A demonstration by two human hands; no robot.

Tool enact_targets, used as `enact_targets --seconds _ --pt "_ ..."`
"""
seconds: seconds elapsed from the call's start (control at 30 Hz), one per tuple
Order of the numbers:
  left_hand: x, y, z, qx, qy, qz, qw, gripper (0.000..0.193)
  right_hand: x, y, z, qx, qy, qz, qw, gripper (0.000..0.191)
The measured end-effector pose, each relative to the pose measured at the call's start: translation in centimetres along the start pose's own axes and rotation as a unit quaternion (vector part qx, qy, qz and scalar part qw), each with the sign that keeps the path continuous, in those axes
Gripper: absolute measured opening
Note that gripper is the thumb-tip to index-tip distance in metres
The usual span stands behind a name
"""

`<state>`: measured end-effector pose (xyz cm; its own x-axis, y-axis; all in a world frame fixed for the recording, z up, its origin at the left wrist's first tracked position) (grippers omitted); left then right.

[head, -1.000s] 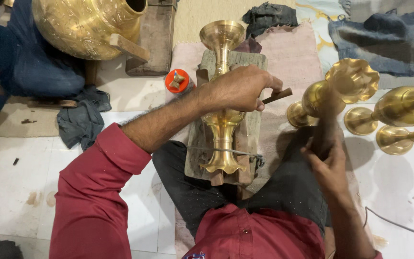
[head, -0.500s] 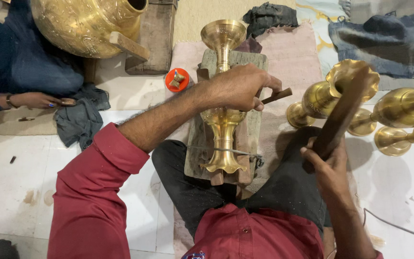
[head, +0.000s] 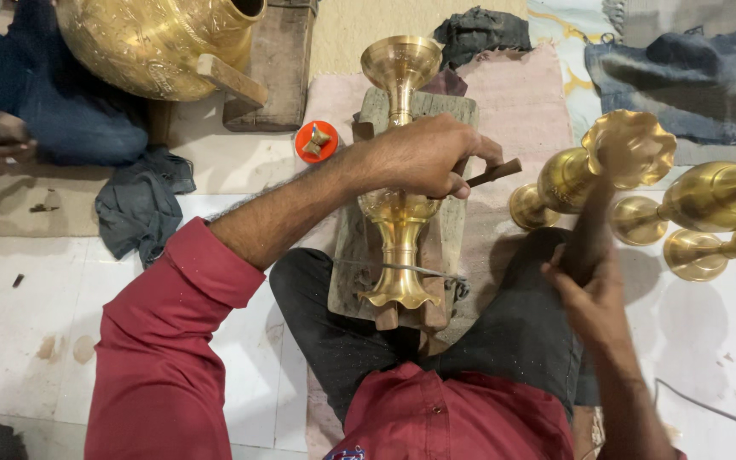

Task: The person sits on the floor with a brass vase clamped to a wooden board on their lap and hammers a chisel along the vase surface, engraving decorative patterns into the metal. They reposition the chisel repeatedly and strike it with a wooden mallet, working around the vase body.

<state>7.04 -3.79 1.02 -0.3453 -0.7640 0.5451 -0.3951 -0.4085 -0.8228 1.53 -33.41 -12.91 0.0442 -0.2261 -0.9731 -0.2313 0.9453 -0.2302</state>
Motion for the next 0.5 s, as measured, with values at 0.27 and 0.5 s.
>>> enact_targets --seconds 0.27,0.5 --pt "-0.1 -0.2 -0.5 0.017 0.004 0.003 1.0 0.057 -1.0 0.4 -0.1 -0.004 0.006 -0.116 0.993 0.08" --pt "-0.3 -0.3 -0.5 -0.012 -0.001 -0.004 1.0 0.054 -2.0 0.3 -0.4 -0.019 -0.113 -0.281 0.953 0.076"
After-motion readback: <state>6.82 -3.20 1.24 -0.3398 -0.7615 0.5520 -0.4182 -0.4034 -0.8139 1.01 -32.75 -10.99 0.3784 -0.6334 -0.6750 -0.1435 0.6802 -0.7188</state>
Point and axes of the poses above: each hand's wrist, its own z-axis towards the middle knuckle, its own y-axis out of the palm, x = y × z, the point moved 3 cm from there along z, towards the middle knuckle
